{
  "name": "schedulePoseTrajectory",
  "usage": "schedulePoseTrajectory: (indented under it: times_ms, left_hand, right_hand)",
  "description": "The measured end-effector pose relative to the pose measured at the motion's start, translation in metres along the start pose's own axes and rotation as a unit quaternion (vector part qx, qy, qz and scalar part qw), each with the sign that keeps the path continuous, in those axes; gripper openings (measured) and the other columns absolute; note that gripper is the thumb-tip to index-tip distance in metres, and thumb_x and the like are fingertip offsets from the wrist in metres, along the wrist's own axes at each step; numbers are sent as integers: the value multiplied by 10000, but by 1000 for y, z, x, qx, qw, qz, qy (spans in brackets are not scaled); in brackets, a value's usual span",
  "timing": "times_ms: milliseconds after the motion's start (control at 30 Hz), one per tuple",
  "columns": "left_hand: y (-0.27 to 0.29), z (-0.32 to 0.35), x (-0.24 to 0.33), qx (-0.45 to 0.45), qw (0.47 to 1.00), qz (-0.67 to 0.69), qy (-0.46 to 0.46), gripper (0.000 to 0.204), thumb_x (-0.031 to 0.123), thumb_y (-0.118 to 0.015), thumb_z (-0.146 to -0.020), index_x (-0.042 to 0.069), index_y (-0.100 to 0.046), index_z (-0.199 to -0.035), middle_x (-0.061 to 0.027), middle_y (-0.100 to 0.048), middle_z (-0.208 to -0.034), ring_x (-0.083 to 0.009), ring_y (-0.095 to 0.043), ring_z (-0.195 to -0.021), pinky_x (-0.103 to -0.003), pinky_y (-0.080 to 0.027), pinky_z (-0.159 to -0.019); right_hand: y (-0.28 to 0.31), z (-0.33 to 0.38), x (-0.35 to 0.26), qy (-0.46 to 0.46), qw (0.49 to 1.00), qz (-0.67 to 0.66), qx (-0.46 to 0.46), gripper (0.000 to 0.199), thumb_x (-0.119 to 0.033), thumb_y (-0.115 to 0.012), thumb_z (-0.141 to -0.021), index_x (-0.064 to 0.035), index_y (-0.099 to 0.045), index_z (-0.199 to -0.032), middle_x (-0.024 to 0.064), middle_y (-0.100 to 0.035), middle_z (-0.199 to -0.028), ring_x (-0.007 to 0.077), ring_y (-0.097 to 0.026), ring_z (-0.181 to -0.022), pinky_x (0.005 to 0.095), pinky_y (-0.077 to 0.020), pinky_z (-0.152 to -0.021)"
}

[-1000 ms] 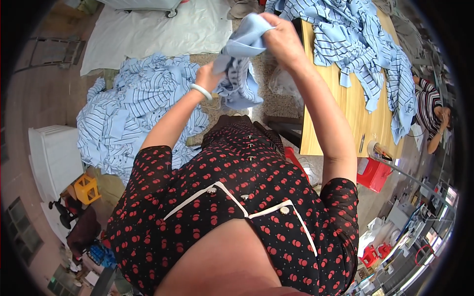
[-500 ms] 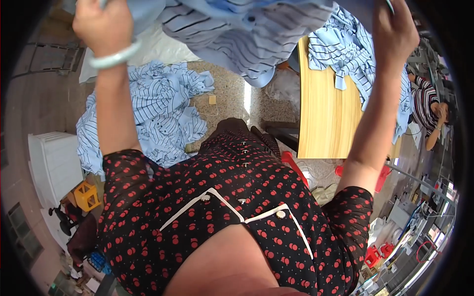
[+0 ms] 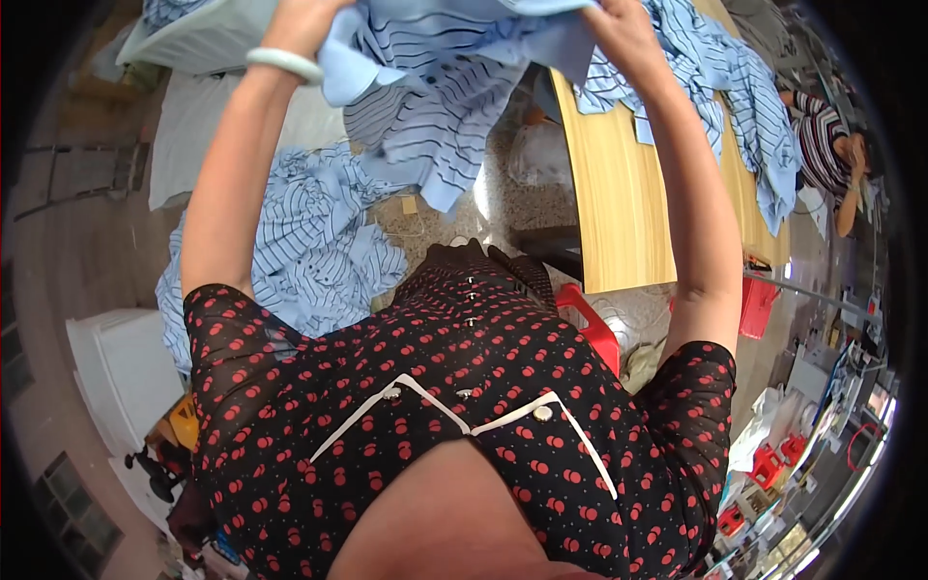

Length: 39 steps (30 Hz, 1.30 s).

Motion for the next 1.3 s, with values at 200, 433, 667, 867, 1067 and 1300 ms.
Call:
schedulePoseTrajectory:
  times_ms: [200,433,667,867,1067,1300]
  left_hand:
    - [-193,79,137,-482,817,305,-81,306,60,-550,-729,-5,-495,-1023,-52,-548,-922,-118,-525,-774,-239,-430,-701]
    - [-245,89,164,-451,848,277,-35,252,80,-493,-799,-14,-485,-1033,-84,-567,-927,-152,-565,-821,-254,-461,-731]
    - [-295,111,213,-461,801,381,22,233,48,-446,-816,-35,-442,-1034,-124,-568,-882,-177,-587,-709,-252,-499,-606]
    - [-313,73,221,-389,876,265,-104,242,46,-443,-813,-40,-439,-1038,-122,-566,-868,-169,-580,-688,-233,-487,-583]
    - [-302,47,234,-239,932,150,-229,250,44,-441,-809,-46,-437,-1042,-119,-564,-855,-161,-573,-666,-214,-474,-560]
    - [-437,20,13,-404,706,481,328,237,143,-390,-832,-9,-497,-979,-133,-576,-924,-257,-557,-843,-386,-458,-773]
  right_hand:
    - [23,10,-106,-99,910,-403,-19,155,-161,-480,-806,-42,-579,-813,-41,-512,-668,13,-419,-576,147,-314,-500]
    - [90,75,-144,65,945,-196,253,159,-103,-544,-759,-18,-577,-889,-10,-541,-696,57,-477,-626,196,-387,-563]
    - [42,226,21,-218,964,17,152,754,-217,-717,-591,18,-331,-1195,136,-419,-1153,185,-411,-1051,300,-332,-884]
    - [137,255,20,-221,900,-231,295,416,-112,-605,-685,5,-480,-1065,74,-538,-1000,157,-503,-911,278,-388,-825]
    - [281,299,-49,-139,872,-261,391,454,-63,-517,-653,42,-456,-1090,134,-538,-1033,229,-531,-935,335,-403,-848]
    - [252,346,84,-410,843,-241,251,436,-135,-583,-645,35,-497,-1037,76,-555,-965,132,-531,-815,235,-415,-743]
Point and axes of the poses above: each hand's wrist, its own z-axis away from the middle knuckle, its own y-axis out of the back of the hand, x = y × z, the point moved 10 cm from there along -z, towards the middle knuckle
